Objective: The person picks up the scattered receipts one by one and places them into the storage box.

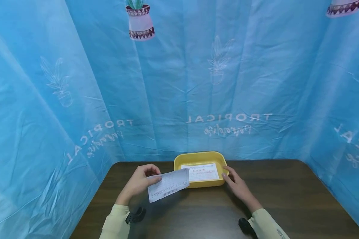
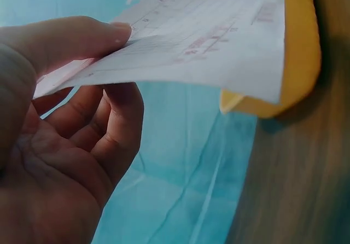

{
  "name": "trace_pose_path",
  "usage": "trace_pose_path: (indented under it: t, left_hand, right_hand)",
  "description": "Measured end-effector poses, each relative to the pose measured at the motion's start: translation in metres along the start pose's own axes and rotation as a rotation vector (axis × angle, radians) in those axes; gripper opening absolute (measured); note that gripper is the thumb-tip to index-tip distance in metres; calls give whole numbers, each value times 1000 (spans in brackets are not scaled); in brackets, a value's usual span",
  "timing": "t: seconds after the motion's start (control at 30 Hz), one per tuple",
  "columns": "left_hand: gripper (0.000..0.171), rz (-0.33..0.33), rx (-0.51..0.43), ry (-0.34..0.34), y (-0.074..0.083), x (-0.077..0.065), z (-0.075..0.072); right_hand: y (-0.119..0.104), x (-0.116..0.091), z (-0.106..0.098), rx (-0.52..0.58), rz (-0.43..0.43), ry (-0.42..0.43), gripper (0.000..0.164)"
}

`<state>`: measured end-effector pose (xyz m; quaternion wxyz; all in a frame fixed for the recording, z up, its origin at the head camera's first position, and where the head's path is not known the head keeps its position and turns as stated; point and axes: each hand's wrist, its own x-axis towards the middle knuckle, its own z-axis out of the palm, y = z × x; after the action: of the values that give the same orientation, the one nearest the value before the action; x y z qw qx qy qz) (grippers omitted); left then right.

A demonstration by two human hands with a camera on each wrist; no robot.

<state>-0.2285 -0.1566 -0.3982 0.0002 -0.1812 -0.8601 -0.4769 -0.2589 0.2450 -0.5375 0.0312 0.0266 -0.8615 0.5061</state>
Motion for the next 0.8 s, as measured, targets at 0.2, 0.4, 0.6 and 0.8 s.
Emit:
trace_pose_path:
  t: [0.2,0.4,0.6,0.8]
  left_hand:
    - [11,26,-1,-40,6,14,5]
    - [10,30,5,-52,10,22,10]
    - [10,39,-4,-64,11,29,15]
    - [10,38,-16,-64,9,33,22]
  right_hand:
    - [1,2,3,-7,22,3,50]
    - [0,1,1,2,35,-6,50]
    - [0,0,0,0,39,-9,49]
    - [0,-1,0,3,34,-6,50]
